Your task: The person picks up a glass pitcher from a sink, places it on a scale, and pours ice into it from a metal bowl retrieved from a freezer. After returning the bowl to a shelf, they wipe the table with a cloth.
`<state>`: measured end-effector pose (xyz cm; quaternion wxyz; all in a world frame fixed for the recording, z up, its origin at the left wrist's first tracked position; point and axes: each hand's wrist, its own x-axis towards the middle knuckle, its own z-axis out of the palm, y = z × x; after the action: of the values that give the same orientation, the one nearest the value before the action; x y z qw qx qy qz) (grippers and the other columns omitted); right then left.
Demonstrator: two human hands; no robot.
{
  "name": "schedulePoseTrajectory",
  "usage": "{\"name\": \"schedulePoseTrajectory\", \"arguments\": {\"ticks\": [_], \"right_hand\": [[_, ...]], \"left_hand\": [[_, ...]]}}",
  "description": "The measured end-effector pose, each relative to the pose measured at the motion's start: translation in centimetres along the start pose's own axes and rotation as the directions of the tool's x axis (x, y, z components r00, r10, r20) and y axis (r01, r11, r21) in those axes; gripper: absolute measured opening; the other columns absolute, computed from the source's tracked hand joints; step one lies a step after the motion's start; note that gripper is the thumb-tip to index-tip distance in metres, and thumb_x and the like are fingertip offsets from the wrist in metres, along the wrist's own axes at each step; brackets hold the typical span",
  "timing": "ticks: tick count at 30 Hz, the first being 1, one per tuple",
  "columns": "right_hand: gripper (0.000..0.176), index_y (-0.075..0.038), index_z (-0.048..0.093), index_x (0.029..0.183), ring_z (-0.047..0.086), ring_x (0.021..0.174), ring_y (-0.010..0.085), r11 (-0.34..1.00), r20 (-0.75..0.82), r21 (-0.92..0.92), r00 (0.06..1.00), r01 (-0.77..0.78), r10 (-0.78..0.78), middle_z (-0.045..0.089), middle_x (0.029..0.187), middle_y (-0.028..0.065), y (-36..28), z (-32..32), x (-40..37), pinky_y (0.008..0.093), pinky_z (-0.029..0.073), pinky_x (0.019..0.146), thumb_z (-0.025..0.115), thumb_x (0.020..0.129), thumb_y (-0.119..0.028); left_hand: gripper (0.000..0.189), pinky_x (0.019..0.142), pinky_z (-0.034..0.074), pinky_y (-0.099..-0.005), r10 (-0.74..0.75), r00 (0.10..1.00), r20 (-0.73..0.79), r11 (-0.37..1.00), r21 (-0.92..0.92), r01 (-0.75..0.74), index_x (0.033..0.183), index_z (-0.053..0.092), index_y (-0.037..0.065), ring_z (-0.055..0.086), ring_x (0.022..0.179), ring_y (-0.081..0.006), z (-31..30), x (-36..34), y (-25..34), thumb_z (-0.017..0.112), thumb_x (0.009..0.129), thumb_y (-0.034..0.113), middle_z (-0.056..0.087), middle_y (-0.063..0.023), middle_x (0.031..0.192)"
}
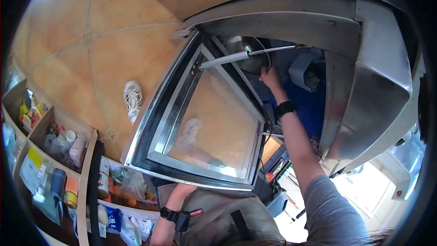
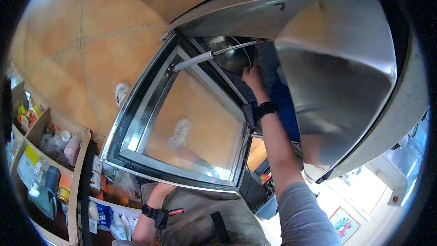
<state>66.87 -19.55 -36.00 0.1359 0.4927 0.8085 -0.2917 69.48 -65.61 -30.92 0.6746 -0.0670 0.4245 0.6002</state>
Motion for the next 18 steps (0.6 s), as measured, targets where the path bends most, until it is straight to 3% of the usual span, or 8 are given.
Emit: {"name": "schedulePoseTrajectory", "arguments": {"ticks": [4, 6, 8, 10, 12, 14, 16, 18], "right_hand": [[0.063, -0.003, 0.016, 0.135, 0.061, 0.059, 0.0322, 0.999, 0.034, -0.005, 0.998, 0.051, -0.050, 0.059, 0.078, 0.0256, 2.6, 0.8, 2.0, 0.0381, 0.047, 0.047, 0.044, 0.079, -0.008], [0.062, -0.003, 0.019, 0.135, 0.058, 0.061, 0.0377, 0.708, -0.140, -0.576, 0.803, 0.409, -0.579, 0.057, 0.068, 0.0257, 3.4, 0.2, 1.7, 0.0407, 0.046, 0.049, 0.045, 0.078, -0.010], [0.062, -0.003, 0.022, 0.134, 0.055, 0.063, 0.0421, 0.773, -0.082, -0.386, 0.816, 0.503, -0.572, 0.054, 0.068, 0.0282, 4.8, -0.1, 1.9, 0.0433, 0.045, 0.053, 0.046, 0.078, -0.012], [0.063, -0.002, 0.022, 0.134, 0.055, 0.064, 0.0426, 0.656, -0.210, -0.636, 0.728, 0.405, -0.653, 0.053, 0.069, 0.0302, 12.7, 3.1, 5.0, 0.0441, 0.044, 0.053, 0.046, 0.076, -0.011], [0.053, 0.002, 0.030, 0.128, 0.057, 0.055, 0.0353, 0.548, -0.139, -0.639, 0.620, 0.539, -0.772, 0.056, 0.068, 0.0250, 6.0, 3.5, 2.5, 0.0403, 0.045, 0.046, 0.046, 0.078, -0.008], [0.035, 0.005, 0.039, 0.114, 0.057, 0.046, 0.0235, 0.982, 0.015, 0.186, 1.000, 0.013, -0.016, 0.057, 0.068, 0.0161, 5.9, 5.0, 3.8, 0.0336, 0.044, 0.039, 0.047, 0.080, -0.005], [0.021, 0.005, 0.042, 0.102, 0.055, 0.042, 0.0152, 0.973, -0.003, 0.229, 1.000, 0.013, -0.012, 0.056, 0.072, 0.0107, 5.6, 4.6, 3.7, 0.0278, 0.044, 0.037, 0.047, 0.083, -0.003], [0.022, 0.005, 0.042, 0.103, 0.054, 0.041, 0.0174, 0.725, -0.009, 0.685, 0.994, -0.075, 0.110, 0.057, 0.072, 0.0125, 5.5, 4.0, 3.7, 0.0277, 0.044, 0.037, 0.047, 0.084, -0.004]], "left_hand": [[0.038, 0.096, 0.034, -0.0325, -0.137, 0.990, 0.042, 0.990, 0.038, 0.136, 0.121, 0.047, 0.003, 0.044, 0.111, -0.0189, -0.5, 0.2, -0.8, 0.056, 0.085, 0.013, 0.047, -0.0089, 0.123], [0.039, 0.097, 0.033, -0.0325, -0.119, 0.993, 0.023, 0.985, 0.129, 0.115, 0.121, 0.047, 0.003, 0.044, 0.111, -0.0197, -0.5, -0.2, -1.2, 0.056, 0.085, 0.015, 0.048, -0.0094, 0.123], [0.039, 0.098, 0.033, -0.0331, -0.065, 0.998, -0.007, 0.980, 0.189, 0.065, 0.121, 0.047, 0.004, 0.044, 0.112, -0.0204, -0.5, -0.3, -1.3, 0.056, 0.085, 0.016, 0.047, -0.0093, 0.123], [0.040, 0.098, 0.032, -0.0335, -0.111, 0.994, 0.003, 0.974, 0.198, 0.108, 0.122, 0.046, 0.004, 0.043, 0.112, -0.0206, -0.7, -0.1, -0.9, 0.057, 0.085, 0.016, 0.047, -0.0093, 0.124], [0.040, 0.099, 0.032, -0.0334, -0.150, 0.988, 0.043, 0.966, 0.218, 0.138, 0.121, 0.047, 0.004, 0.043, 0.113, -0.0207, -0.7, -0.4, -0.4, 0.057, 0.085, 0.016, 0.046, -0.0095, 0.125], [0.040, 0.099, 0.031, -0.0333, -0.146, 0.988, 0.049, 0.966, 0.220, 0.132, 0.122, 0.046, 0.004, 0.042, 0.113, -0.0207, -0.8, -0.3, -0.4, 0.056, 0.085, 0.016, 0.046, -0.0097, 0.125], [0.041, 0.099, 0.031, -0.0332, -0.151, 0.986, 0.066, 0.967, 0.218, 0.134, 0.123, 0.044, 0.003, 0.041, 0.114, -0.0209, -0.8, -0.2, -0.4, 0.055, 0.085, 0.015, 0.045, -0.0101, 0.126], [0.042, 0.099, 0.031, -0.0332, -0.128, 0.990, 0.056, 0.974, 0.196, 0.115, 0.123, 0.043, 0.003, 0.041, 0.114, -0.0209, -0.6, -0.2, 0.2, 0.055, 0.085, 0.016, 0.044, -0.0101, 0.126]]}}
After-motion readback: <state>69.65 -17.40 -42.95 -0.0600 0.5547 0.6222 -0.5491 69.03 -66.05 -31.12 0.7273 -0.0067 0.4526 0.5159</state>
